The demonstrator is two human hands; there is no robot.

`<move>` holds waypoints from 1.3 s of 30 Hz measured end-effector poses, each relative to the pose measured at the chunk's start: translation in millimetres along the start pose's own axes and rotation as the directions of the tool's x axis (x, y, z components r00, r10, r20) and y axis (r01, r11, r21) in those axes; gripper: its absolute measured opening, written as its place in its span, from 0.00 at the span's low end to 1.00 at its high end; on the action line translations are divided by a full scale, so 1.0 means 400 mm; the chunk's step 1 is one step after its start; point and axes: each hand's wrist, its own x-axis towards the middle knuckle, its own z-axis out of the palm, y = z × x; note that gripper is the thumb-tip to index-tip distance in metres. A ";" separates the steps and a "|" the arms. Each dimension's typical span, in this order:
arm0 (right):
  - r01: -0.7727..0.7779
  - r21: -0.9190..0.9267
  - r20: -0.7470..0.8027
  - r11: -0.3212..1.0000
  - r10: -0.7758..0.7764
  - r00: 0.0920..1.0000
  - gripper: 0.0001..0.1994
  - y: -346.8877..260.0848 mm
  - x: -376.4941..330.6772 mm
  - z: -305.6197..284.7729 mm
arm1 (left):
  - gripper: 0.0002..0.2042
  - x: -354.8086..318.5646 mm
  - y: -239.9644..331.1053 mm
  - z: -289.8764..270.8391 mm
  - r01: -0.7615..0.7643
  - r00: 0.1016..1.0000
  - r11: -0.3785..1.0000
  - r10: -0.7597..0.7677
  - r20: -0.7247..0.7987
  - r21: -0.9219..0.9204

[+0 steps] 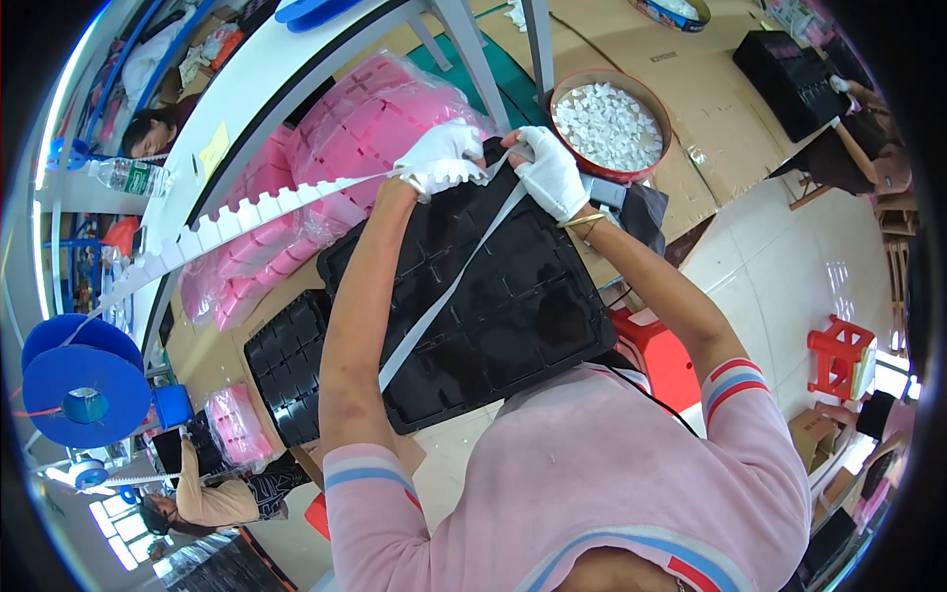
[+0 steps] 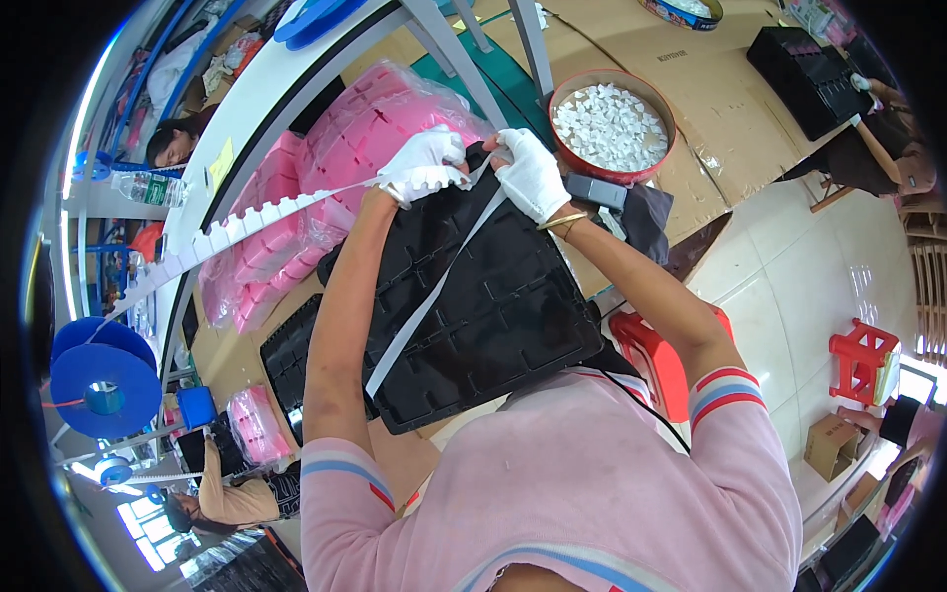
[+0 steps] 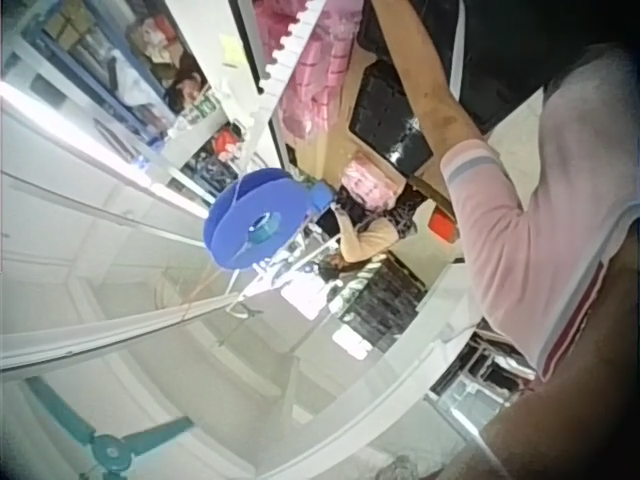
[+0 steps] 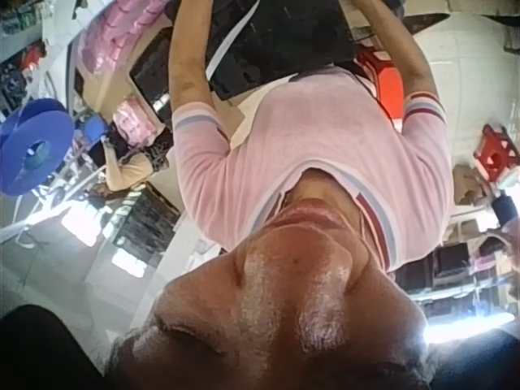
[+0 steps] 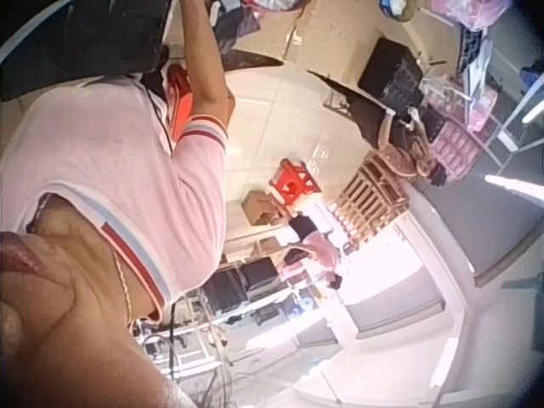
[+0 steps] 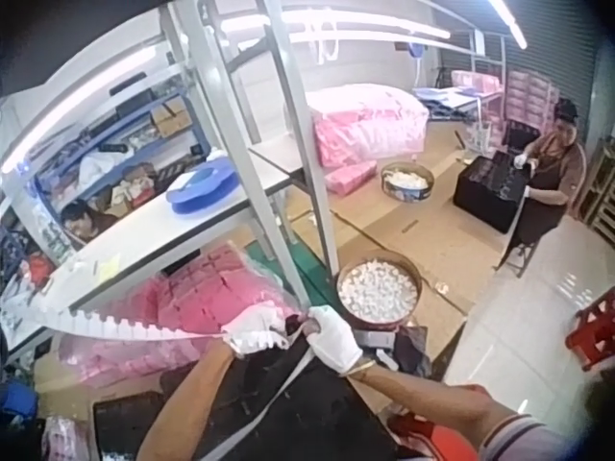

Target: The person applies adhesive pads from a strip onto black plastic trays by hand and fits foam inserts into the trays.

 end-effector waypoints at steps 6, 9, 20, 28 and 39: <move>-0.037 -0.001 0.009 0.999 0.037 0.999 0.12 -0.004 -0.001 0.000 | 0.07 0.059 0.021 -0.001 -0.069 0.997 0.997 0.070 -0.026 0.040; -0.045 -0.019 -0.006 0.999 0.045 0.999 0.12 -0.012 -0.004 -0.001 | 0.07 0.061 0.018 -0.011 -0.030 1.000 0.998 0.029 0.012 0.060; -0.052 0.047 -0.014 0.998 0.053 0.999 0.12 0.009 -0.003 -0.004 | 0.04 -0.035 -0.027 0.012 -0.028 0.998 0.994 0.022 -0.052 -0.109; 0.017 -0.145 0.047 0.989 -0.010 0.999 0.11 -0.077 0.025 -0.014 | 0.08 0.056 0.014 -0.029 0.000 0.997 0.998 0.005 -0.077 0.066; 0.348 -0.130 0.249 0.928 -0.309 0.918 0.06 -0.197 -0.005 0.085 | 0.09 -0.114 -0.028 0.089 0.044 0.925 0.997 -0.062 -0.375 -0.055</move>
